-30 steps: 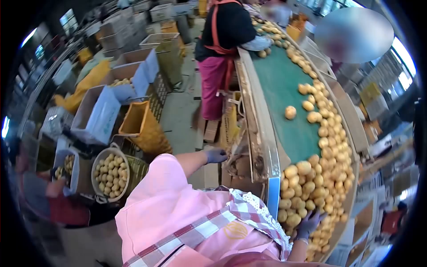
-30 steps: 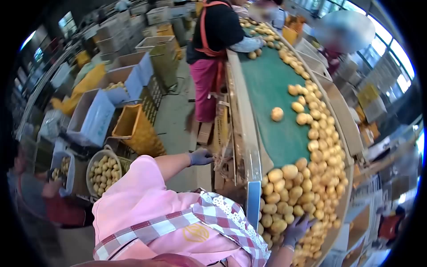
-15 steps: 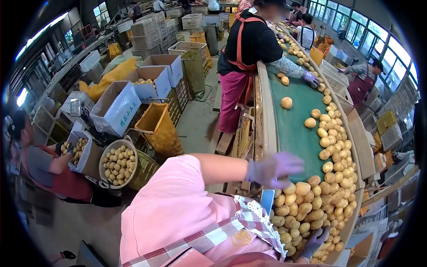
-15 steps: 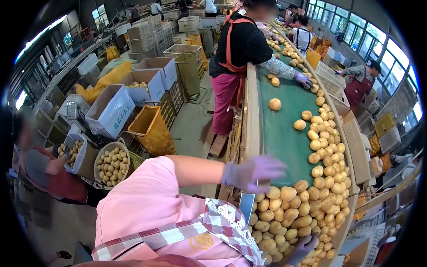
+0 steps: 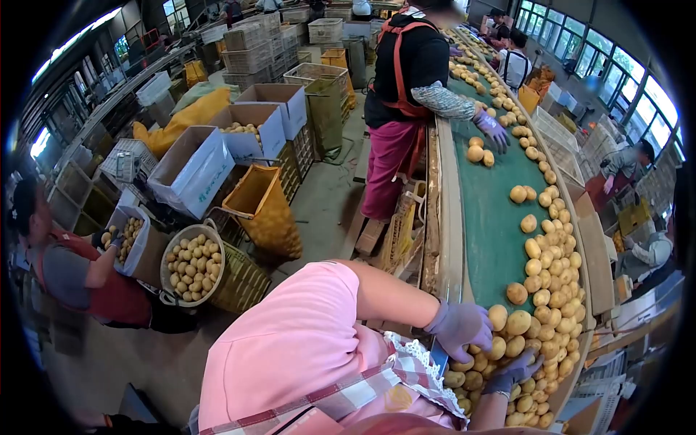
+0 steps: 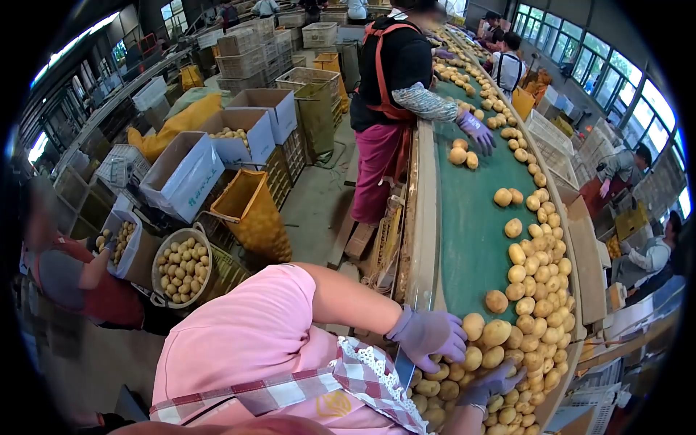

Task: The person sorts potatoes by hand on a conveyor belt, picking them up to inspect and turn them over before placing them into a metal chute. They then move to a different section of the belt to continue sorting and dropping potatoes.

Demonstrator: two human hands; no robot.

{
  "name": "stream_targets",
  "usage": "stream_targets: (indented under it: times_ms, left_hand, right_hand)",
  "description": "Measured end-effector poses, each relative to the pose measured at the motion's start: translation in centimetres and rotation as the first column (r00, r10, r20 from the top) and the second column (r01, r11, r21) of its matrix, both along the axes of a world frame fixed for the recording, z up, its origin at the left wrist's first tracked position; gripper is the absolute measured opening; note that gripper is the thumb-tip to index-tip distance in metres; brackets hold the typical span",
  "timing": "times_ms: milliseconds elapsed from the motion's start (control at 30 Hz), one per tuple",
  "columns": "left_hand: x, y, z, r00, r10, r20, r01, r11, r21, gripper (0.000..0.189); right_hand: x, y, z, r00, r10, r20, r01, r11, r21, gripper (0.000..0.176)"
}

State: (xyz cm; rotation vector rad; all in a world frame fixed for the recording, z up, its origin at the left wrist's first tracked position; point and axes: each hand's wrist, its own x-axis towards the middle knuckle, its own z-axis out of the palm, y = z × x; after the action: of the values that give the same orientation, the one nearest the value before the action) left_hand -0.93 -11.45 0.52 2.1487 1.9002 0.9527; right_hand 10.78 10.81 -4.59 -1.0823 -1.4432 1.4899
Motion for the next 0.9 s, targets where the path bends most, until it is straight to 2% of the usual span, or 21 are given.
stream_targets:
  times_ms: [33,133,233,267,333,367,400,433,500,533,567,600,633,667,700,767,833,867,900]
  left_hand:
    - [-0.2,0.0,-0.1,1.000,-0.009,-0.006,0.009,1.000,0.013,0.040]
    - [0.1,0.3,-0.5,0.999,-0.052,-0.016,0.052,0.998,0.027,0.039]
    - [0.6,1.7,0.0,0.960,-0.244,-0.136,0.238,0.969,-0.058,0.040]
    - [0.8,3.0,0.5,0.904,-0.341,-0.258,0.280,0.928,-0.247,0.042]
    - [1.5,4.7,1.8,0.832,-0.388,-0.396,0.200,0.876,-0.440,0.046]
    - [1.6,5.1,2.3,0.789,-0.415,-0.453,0.139,0.838,-0.527,0.048]
    - [1.1,5.3,2.8,0.772,-0.443,-0.456,0.153,0.826,-0.543,0.047]
    - [0.2,5.4,1.8,0.781,-0.408,-0.473,0.180,0.872,-0.455,0.047]
    - [-2.0,5.4,-0.7,0.808,-0.323,-0.494,0.172,0.930,-0.326,0.048]
    - [-2.8,5.4,-1.1,0.823,-0.272,-0.499,0.138,0.948,-0.288,0.048]
    - [-3.6,5.4,-1.6,0.837,-0.221,-0.501,0.104,0.963,-0.251,0.048]
    - [-4.3,5.4,0.2,0.855,-0.192,-0.481,0.032,0.947,-0.321,0.049]
    - [-5.4,5.5,1.6,0.871,-0.163,-0.464,-0.035,0.920,-0.389,0.050]
    - [-7.2,6.0,2.4,0.924,-0.114,-0.364,-0.101,0.846,-0.523,0.051]
    - [-9.1,5.9,3.3,0.963,-0.044,-0.267,-0.147,0.746,-0.650,0.052]
    - [-12.9,3.1,2.7,0.906,0.174,-0.385,-0.382,0.727,-0.571,0.054]
    - [-16.6,-1.0,3.9,0.838,0.382,-0.389,-0.541,0.676,-0.500,0.055]
    - [-20.5,-1.6,1.4,0.815,0.472,-0.335,-0.579,0.650,-0.493,0.058]
    - [-24.0,-1.7,-0.6,0.784,0.554,-0.280,-0.614,0.623,-0.485,0.062]
  right_hand:
    - [-1.0,0.0,-0.5,0.997,-0.046,0.067,0.041,0.997,0.071,0.062]
    - [-1.6,-0.6,0.8,0.999,0.005,-0.046,-0.010,0.995,-0.095,0.062]
    - [-2.2,-1.4,2.5,0.997,-0.037,-0.071,0.025,0.986,-0.165,0.059]
    - [-2.5,-1.1,1.8,0.994,0.008,-0.113,-0.027,0.987,-0.159,0.059]
    - [-3.0,-0.8,0.9,0.977,0.108,-0.182,-0.134,0.982,-0.135,0.058]
    - [-3.3,-0.8,1.5,0.948,0.264,-0.177,-0.289,0.947,-0.137,0.061]
    - [-4.0,-2.0,3.3,0.946,0.258,-0.196,-0.295,0.937,-0.189,0.063]
    - [-4.8,-2.8,4.7,0.944,0.252,-0.213,-0.300,0.924,-0.238,0.066]
    - [-6.9,-3.0,5.5,0.863,0.449,-0.233,-0.487,0.862,-0.143,0.070]
    - [-8.4,-4.1,7.0,0.895,0.412,-0.173,-0.444,0.863,-0.240,0.071]
    - [-9.7,-5.6,9.1,0.878,0.453,-0.155,-0.479,0.842,-0.249,0.071]
    - [-10.9,-7.1,11.3,0.858,0.494,-0.137,-0.513,0.819,-0.259,0.070]
    - [-13.5,-2.6,6.7,0.779,0.608,-0.152,-0.627,0.758,-0.181,0.071]
    - [-15.9,-0.4,3.7,0.680,0.723,-0.118,-0.731,0.680,-0.047,0.071]
    - [-16.8,-1.3,4.5,0.634,0.764,-0.124,-0.772,0.635,-0.033,0.070]
    - [-17.6,-4.1,7.2,0.571,0.813,-0.111,-0.820,0.572,-0.025,0.067]
    - [-17.0,-4.1,7.7,0.521,0.853,0.024,-0.846,0.513,0.149,0.063]
    - [-15.7,-3.5,8.6,0.518,0.849,0.106,-0.853,0.504,0.135,0.061]
    - [-14.6,-1.4,7.8,0.548,0.813,0.197,-0.820,0.476,0.318,0.060]
